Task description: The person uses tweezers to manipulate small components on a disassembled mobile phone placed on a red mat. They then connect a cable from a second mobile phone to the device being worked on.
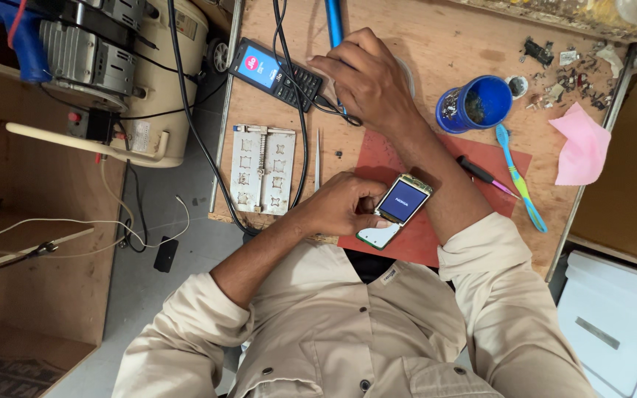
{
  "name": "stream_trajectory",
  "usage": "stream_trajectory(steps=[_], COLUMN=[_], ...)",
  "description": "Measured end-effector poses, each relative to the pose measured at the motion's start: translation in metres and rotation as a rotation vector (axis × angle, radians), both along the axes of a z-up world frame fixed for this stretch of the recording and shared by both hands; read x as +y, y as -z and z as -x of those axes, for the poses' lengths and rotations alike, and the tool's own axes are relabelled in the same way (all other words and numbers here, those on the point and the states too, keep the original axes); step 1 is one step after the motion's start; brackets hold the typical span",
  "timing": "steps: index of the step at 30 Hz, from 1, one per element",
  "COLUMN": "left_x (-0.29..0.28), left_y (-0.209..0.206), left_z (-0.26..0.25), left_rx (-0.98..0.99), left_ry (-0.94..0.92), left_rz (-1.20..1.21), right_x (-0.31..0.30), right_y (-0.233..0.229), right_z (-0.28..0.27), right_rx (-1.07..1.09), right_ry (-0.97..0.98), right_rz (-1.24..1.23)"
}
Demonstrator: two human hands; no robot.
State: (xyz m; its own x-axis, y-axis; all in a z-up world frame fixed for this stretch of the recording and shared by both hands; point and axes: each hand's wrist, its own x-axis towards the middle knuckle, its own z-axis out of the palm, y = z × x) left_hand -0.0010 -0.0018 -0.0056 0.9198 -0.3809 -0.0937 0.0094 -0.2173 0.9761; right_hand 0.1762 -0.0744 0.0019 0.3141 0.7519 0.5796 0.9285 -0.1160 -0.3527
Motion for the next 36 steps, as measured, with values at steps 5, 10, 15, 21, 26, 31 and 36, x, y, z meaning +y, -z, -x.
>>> stream_trajectory(steps=[5, 10, 15, 21, 26, 31, 36], left_x=[0.000, -0.009, -0.013, -0.014, -0.021, -0.022, -0.022], left_y=[0.001, 0.010, 0.019, 0.021, 0.020, 0.015, 0.012], left_z=[0.000, 0.004, 0.001, 0.001, 0.000, 0.000, 0.001], left_rx=[0.010, 0.161, 0.216, 0.146, 0.188, 0.166, 0.119], left_ry=[-0.029, -0.160, -0.347, -0.369, -0.418, -0.436, -0.423], left_rz=[0.050, 0.271, 0.597, 0.496, 0.460, 0.449, 0.335], right_x=[-0.002, -0.010, -0.015, -0.018, -0.029, -0.064, -0.089], right_y=[0.001, 0.004, 0.005, 0.007, -0.023, -0.082, -0.098], right_z=[-0.002, -0.005, -0.010, -0.015, -0.016, 0.012, 0.060], right_rx=[-0.015, 0.128, 0.167, 0.492, 1.236, 0.631, 0.480], right_ry=[-0.006, 0.007, -0.035, -0.110, -0.273, -0.185, 0.074], right_rz=[-0.125, -0.187, -0.258, -0.307, -0.321, -0.034, 0.206])
